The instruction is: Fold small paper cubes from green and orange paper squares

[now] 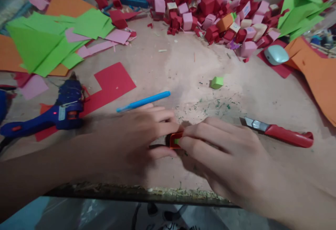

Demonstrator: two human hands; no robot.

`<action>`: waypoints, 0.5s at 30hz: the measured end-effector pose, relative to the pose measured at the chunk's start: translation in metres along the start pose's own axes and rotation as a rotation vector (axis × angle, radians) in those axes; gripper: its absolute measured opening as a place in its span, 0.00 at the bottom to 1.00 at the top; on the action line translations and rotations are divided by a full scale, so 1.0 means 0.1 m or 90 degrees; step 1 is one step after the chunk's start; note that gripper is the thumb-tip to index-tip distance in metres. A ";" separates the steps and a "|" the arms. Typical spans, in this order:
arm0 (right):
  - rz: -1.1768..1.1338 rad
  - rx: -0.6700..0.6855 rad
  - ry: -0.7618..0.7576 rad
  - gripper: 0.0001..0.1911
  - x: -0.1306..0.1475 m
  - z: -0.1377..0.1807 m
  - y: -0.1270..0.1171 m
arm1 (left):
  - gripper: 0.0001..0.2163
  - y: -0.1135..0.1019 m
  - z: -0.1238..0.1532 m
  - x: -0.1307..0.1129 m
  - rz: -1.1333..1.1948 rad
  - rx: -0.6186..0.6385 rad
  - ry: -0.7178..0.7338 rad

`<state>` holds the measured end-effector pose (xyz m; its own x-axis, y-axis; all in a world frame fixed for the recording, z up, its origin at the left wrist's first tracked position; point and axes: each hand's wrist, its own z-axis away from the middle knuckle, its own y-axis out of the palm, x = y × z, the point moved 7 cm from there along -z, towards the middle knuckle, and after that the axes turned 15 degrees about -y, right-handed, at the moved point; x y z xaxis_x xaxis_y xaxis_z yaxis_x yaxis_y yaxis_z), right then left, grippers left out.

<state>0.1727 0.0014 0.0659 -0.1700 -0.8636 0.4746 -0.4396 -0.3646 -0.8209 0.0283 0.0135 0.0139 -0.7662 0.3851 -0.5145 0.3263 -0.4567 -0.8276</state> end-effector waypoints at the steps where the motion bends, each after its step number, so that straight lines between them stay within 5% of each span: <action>1: 0.003 0.006 -0.005 0.11 0.00 -0.01 0.01 | 0.11 0.01 0.00 0.00 -0.006 -0.004 0.002; 15: 0.015 0.103 -0.019 0.07 0.01 -0.08 0.02 | 0.11 0.01 0.00 0.00 -0.025 -0.006 0.016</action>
<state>0.1645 0.0029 0.0674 -0.1518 -0.8816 0.4469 -0.2870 -0.3933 -0.8735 0.0289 0.0125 0.0129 -0.7648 0.4222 -0.4867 0.3010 -0.4338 -0.8492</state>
